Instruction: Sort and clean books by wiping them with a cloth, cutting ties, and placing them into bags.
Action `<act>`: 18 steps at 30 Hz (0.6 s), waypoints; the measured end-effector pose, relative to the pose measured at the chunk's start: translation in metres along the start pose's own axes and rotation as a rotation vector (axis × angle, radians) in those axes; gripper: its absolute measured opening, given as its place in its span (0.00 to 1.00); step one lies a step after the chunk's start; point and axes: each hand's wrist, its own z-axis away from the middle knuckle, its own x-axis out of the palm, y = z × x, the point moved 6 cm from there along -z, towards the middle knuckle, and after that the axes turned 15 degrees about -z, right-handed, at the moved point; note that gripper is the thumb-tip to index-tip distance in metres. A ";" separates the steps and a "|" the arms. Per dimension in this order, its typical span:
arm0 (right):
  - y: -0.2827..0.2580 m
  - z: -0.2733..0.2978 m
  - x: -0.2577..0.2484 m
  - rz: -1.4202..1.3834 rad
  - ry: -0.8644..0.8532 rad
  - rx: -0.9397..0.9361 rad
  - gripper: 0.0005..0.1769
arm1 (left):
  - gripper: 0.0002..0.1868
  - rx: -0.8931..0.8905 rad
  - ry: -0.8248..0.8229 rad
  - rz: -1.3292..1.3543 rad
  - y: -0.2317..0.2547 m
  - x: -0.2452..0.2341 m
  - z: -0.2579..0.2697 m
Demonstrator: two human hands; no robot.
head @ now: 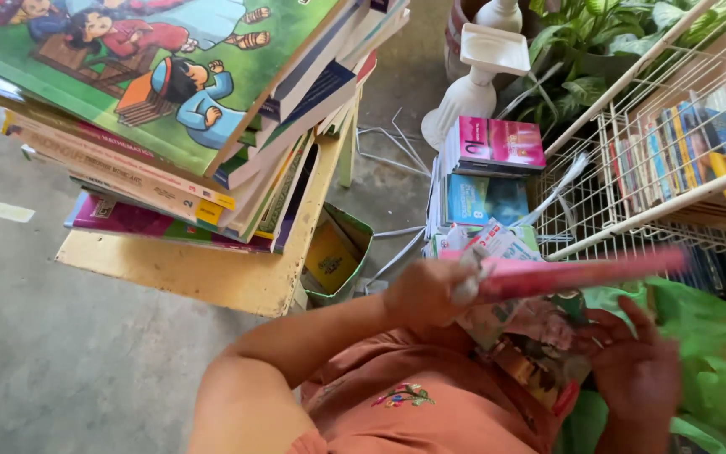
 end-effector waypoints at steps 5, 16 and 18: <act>0.040 -0.002 -0.083 0.503 0.413 0.010 0.15 | 0.04 -0.821 -0.157 1.230 -0.040 0.012 -0.030; 0.057 0.013 -0.055 1.024 0.448 -0.157 0.12 | 0.10 -0.248 0.708 1.303 -0.088 -0.098 -0.226; 0.057 0.015 -0.046 1.030 0.445 -0.184 0.11 | 0.10 -0.218 0.901 1.172 -0.106 -0.110 -0.229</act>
